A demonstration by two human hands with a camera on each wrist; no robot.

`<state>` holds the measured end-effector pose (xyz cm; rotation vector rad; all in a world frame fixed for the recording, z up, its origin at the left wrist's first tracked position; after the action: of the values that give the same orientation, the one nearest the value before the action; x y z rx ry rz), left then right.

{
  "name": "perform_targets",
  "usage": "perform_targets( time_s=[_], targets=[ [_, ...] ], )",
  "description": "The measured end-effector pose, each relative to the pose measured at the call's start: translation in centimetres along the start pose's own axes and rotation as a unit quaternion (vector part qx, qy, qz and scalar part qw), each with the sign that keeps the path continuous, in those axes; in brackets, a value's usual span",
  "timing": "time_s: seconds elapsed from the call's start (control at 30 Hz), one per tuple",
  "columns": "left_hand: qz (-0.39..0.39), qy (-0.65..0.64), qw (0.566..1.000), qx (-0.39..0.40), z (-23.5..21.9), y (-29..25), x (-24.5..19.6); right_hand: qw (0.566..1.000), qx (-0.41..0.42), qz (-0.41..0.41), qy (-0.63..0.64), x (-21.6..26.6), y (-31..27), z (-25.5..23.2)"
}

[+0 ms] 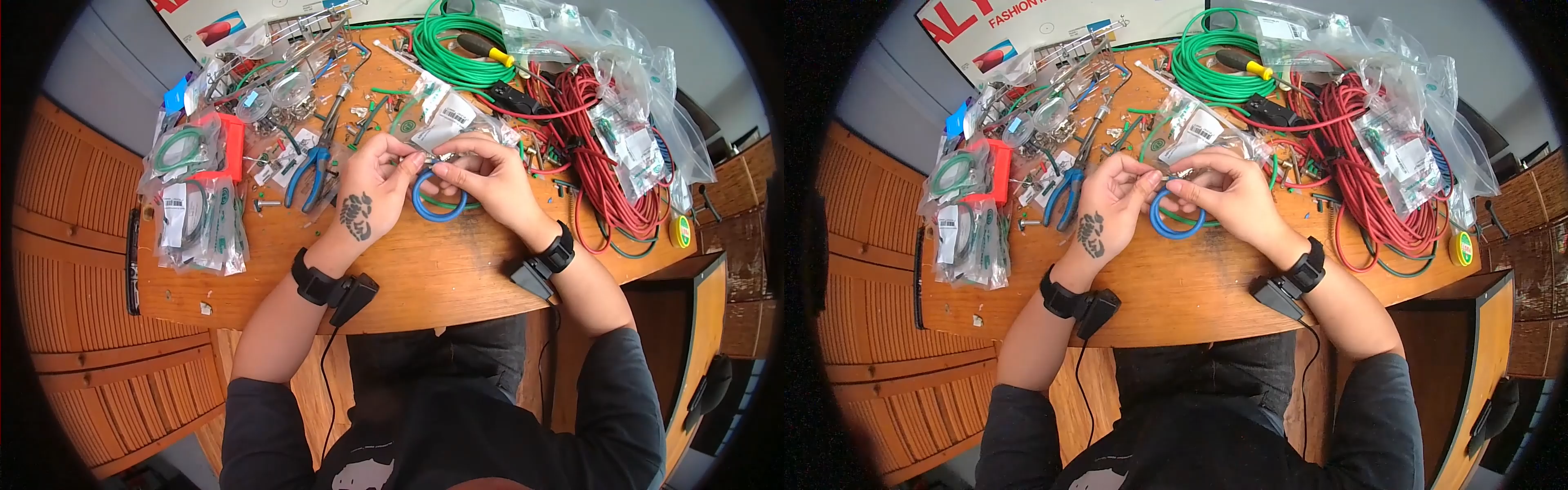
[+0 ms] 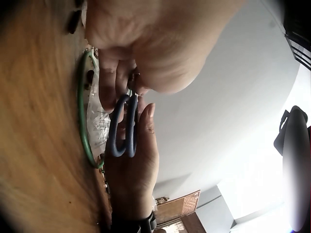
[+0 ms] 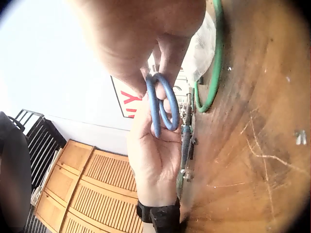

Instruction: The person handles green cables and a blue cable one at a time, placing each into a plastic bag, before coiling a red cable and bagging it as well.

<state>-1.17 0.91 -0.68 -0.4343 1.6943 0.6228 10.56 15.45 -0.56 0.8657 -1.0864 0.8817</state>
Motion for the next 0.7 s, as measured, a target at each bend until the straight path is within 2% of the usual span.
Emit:
perform_targets(
  time_s=[0.07,0.17,0.23,0.27,0.33,0.37,0.47,0.53,0.57,0.63,0.67,0.7],
  targets=[
    [0.013,0.009,1.000,-0.027,-0.2,0.0,-0.1,0.999,0.012,-0.033,0.028,0.1,0.1,0.1],
    [-0.017,0.038,0.999,-0.031,-0.5,-0.2,-0.7,0.999,-0.014,-0.039,0.010,0.7,-0.1,0.2],
    [0.087,0.235,0.968,-0.026,-0.8,-0.5,-1.7,0.999,-0.016,-0.045,0.007,0.7,-0.1,0.1],
    [0.088,0.235,0.968,-0.025,-1.1,-0.5,-1.4,0.999,-0.018,-0.050,0.003,0.7,-0.1,0.1],
    [0.245,0.423,0.873,-0.015,-1.4,-0.3,-1.3,0.998,-0.021,-0.057,-0.015,0.6,-0.1,0.0],
    [0.246,0.422,0.872,-0.014,-1.3,-0.4,-1.2,0.997,-0.023,-0.064,-0.034,0.6,-0.1,-0.1],
    [0.224,0.415,0.882,0.017,-1.0,-0.7,-2.2,0.991,-0.034,-0.083,-0.103,0.2,0.1,-0.8],
    [0.051,0.372,0.922,0.094,-1.1,-0.7,-2.7,0.991,-0.042,-0.080,-0.096,0.5,-0.2,-0.2],
    [0.050,0.372,0.922,0.093,-1.0,-0.7,-2.6,0.992,-0.050,-0.078,-0.089,0.6,-0.3,0.0],
    [-0.035,0.271,0.954,0.120,-0.9,-0.6,-2.2,0.992,-0.047,-0.086,-0.085,0.7,-0.3,0.1],
    [-0.035,0.272,0.954,0.120,-0.9,-0.5,-2.1,0.991,-0.046,-0.094,-0.081,0.7,-0.4,0.2],
    [-0.073,0.190,0.970,0.134,-0.8,-0.5,-1.8,0.991,-0.046,-0.094,-0.081,0.6,-0.4,0.2]
  ],
)
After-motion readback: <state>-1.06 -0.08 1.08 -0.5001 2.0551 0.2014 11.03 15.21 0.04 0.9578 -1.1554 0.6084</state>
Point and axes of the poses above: each hand's wrist, its own y-axis towards the middle knuckle, its own z-axis out of the palm, x = y × z, the point moved 1 cm from there along y, towards the middle knuckle, and after that the axes turned 11 degrees about y, right-handed, at the moved point
